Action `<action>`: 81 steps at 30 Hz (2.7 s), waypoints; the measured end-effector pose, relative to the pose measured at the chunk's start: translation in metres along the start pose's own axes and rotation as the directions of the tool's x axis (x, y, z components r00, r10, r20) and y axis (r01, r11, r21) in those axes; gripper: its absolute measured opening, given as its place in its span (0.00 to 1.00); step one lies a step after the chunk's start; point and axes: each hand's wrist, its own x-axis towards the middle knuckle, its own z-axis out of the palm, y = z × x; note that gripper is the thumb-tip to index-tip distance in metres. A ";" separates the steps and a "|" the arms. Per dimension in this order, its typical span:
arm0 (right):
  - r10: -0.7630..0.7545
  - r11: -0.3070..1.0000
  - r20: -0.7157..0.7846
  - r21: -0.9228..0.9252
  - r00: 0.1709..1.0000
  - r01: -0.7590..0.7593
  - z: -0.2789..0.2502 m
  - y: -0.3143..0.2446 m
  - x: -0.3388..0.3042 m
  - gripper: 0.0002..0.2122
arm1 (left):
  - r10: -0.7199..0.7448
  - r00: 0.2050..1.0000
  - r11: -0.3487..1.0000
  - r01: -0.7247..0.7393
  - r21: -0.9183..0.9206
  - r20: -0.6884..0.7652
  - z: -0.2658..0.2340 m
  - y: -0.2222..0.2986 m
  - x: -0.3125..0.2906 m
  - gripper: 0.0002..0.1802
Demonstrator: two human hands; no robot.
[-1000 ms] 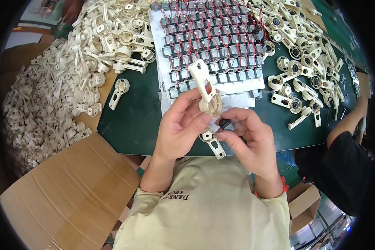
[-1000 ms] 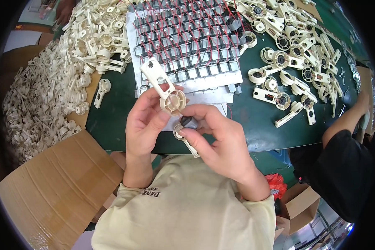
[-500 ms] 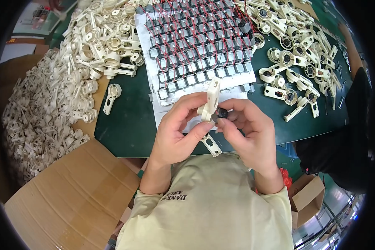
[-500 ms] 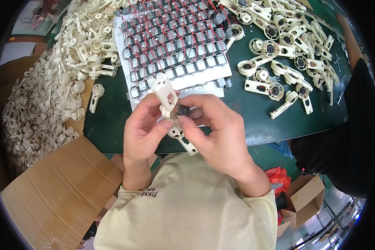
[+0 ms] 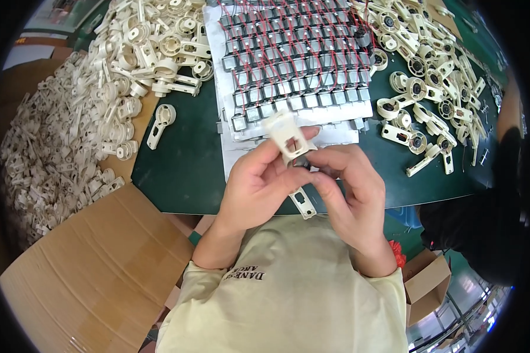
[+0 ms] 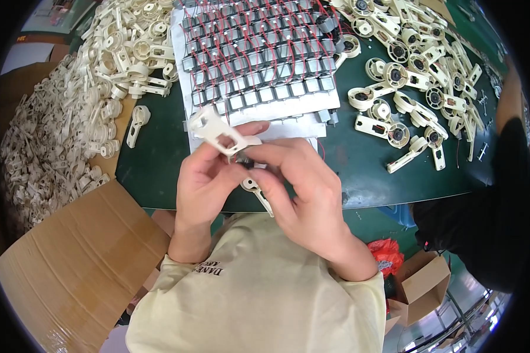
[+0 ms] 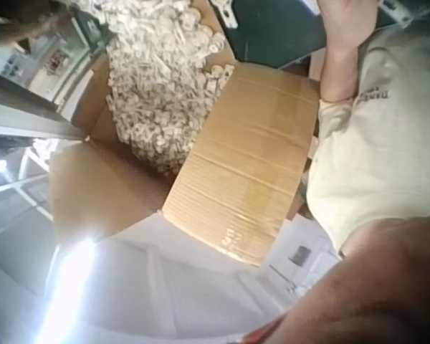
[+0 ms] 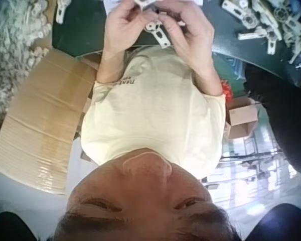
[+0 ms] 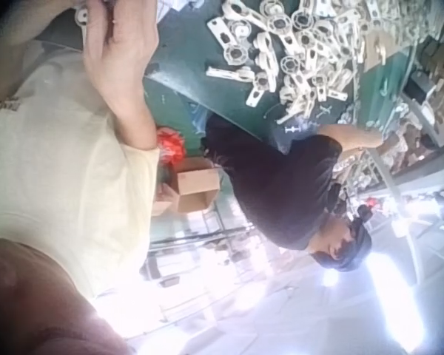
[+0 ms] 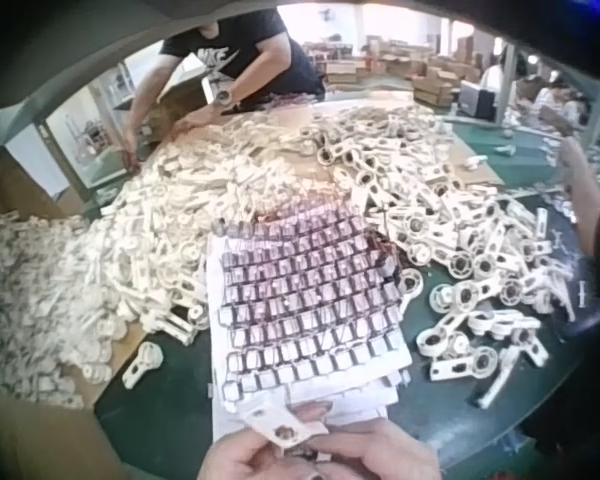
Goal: The person assembles small electronic components by hand, inserting wired motors into white plastic housings.
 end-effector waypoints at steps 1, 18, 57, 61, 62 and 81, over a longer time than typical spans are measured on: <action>-0.033 0.998 0.044 -0.043 0.998 0.035 -0.003 -0.002 0.001 0.14 | 0.001 1.000 1.000 -0.001 0.002 -0.009 -0.002 -0.003 0.000 0.23; 0.193 0.955 0.028 0.225 0.981 -0.194 0.003 0.009 -0.002 0.11 | 0.021 0.997 0.995 -0.028 -0.097 -0.071 -0.003 -0.008 -0.003 0.19; 0.358 0.694 0.169 0.611 0.918 -0.382 0.007 0.009 0.009 0.12 | 0.218 0.969 0.920 -0.164 0.356 -0.116 0.003 -0.008 -0.001 0.19; 0.356 0.684 0.194 0.612 0.914 -0.396 0.006 0.009 0.006 0.11 | 0.330 0.943 0.798 -0.256 0.546 -0.041 0.001 -0.008 0.002 0.21; 0.354 0.687 0.193 0.610 0.915 -0.395 0.007 0.011 0.006 0.11 | 0.319 0.947 0.760 -0.238 0.605 -0.028 0.001 -0.006 0.002 0.21; 0.286 0.793 -0.257 -0.478 0.923 -0.378 -0.040 0.011 -0.001 0.05 | 0.469 0.672 0.243 0.526 0.815 -0.573 -0.145 0.016 -0.007 0.20</action>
